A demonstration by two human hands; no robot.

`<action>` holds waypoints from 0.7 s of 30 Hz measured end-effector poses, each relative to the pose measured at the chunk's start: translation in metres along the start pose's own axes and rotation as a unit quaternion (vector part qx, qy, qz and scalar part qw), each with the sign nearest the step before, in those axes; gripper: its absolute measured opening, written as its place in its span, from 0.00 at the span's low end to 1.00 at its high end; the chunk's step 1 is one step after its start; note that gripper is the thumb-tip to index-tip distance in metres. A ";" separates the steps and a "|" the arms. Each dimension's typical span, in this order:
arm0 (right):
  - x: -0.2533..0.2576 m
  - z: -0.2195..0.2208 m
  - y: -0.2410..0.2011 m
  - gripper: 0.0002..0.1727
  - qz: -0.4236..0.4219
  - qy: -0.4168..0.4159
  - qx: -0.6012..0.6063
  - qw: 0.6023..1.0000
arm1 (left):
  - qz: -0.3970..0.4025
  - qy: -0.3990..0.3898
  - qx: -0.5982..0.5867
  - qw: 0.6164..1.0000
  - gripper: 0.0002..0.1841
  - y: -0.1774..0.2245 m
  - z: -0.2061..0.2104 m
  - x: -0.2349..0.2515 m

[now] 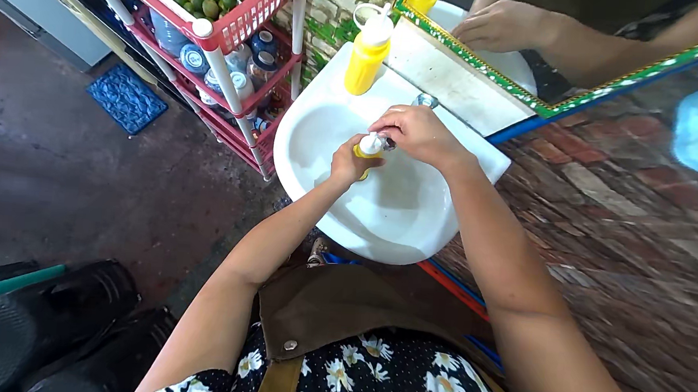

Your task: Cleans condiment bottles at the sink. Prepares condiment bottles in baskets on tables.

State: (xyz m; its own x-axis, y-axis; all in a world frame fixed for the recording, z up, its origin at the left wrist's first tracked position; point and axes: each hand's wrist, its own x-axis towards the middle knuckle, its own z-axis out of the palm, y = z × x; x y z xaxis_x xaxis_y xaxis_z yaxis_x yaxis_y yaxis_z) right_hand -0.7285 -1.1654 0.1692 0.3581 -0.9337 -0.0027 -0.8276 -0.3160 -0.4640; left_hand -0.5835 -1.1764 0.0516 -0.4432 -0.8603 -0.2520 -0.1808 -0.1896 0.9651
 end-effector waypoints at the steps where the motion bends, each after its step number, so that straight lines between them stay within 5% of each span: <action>1: 0.001 -0.001 0.000 0.10 -0.003 -0.006 -0.002 1.000 | 0.002 -0.001 0.001 1.000 0.33 0.000 0.000 0.000; 21: 0.027 -0.003 -0.030 0.06 0.110 -0.154 -0.107 0.976 | 0.013 0.001 0.015 1.000 0.28 0.000 0.000 -0.001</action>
State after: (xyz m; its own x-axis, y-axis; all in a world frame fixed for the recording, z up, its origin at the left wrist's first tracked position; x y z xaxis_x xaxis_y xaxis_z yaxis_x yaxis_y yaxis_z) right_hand -0.6949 -1.1819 0.1860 0.2479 -0.8985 -0.3622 -0.9584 -0.1730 -0.2269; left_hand -0.5829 -1.1761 0.0516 -0.4470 -0.8655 -0.2260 -0.1952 -0.1522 0.9689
